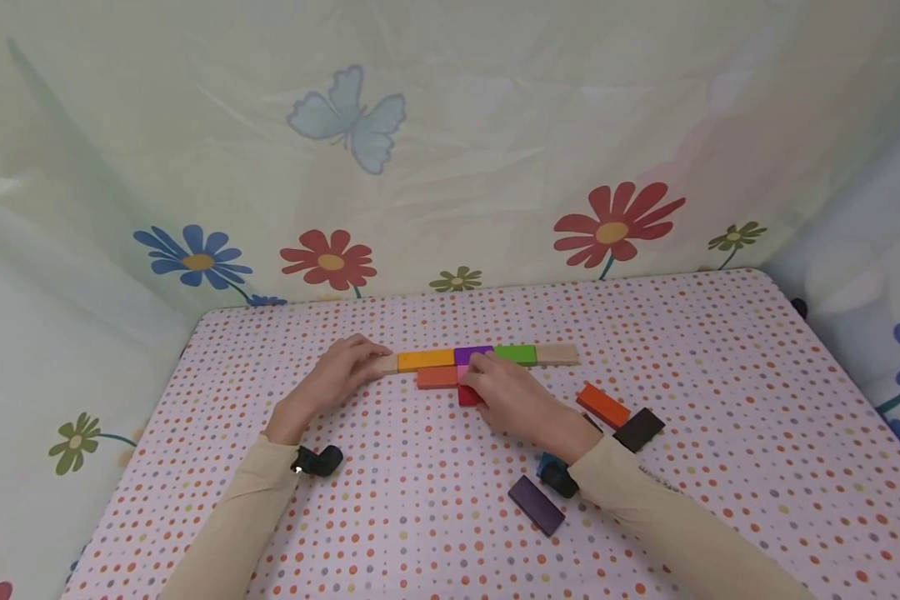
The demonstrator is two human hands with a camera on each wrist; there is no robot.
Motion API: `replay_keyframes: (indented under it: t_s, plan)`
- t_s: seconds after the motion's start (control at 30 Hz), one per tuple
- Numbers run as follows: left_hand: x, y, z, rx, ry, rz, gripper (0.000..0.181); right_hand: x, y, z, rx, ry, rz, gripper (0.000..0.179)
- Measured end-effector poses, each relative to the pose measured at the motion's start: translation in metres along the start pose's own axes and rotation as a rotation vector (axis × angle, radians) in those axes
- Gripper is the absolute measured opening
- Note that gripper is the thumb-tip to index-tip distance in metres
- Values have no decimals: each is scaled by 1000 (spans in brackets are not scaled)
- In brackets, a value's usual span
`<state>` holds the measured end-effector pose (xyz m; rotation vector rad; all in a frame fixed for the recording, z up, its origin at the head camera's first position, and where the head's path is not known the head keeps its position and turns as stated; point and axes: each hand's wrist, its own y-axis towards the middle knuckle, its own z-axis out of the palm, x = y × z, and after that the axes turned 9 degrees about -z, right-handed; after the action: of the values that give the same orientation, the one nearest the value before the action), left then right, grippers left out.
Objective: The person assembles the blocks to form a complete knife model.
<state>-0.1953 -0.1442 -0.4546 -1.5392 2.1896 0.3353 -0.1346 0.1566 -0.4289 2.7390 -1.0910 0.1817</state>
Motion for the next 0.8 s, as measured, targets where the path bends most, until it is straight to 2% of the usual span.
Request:
replay_keyframes:
  t_s: [0.8]
  plan:
    - [0, -1, 0, -5, -1, 2, 31, -3, -2, 1, -14, -28, -47, 36]
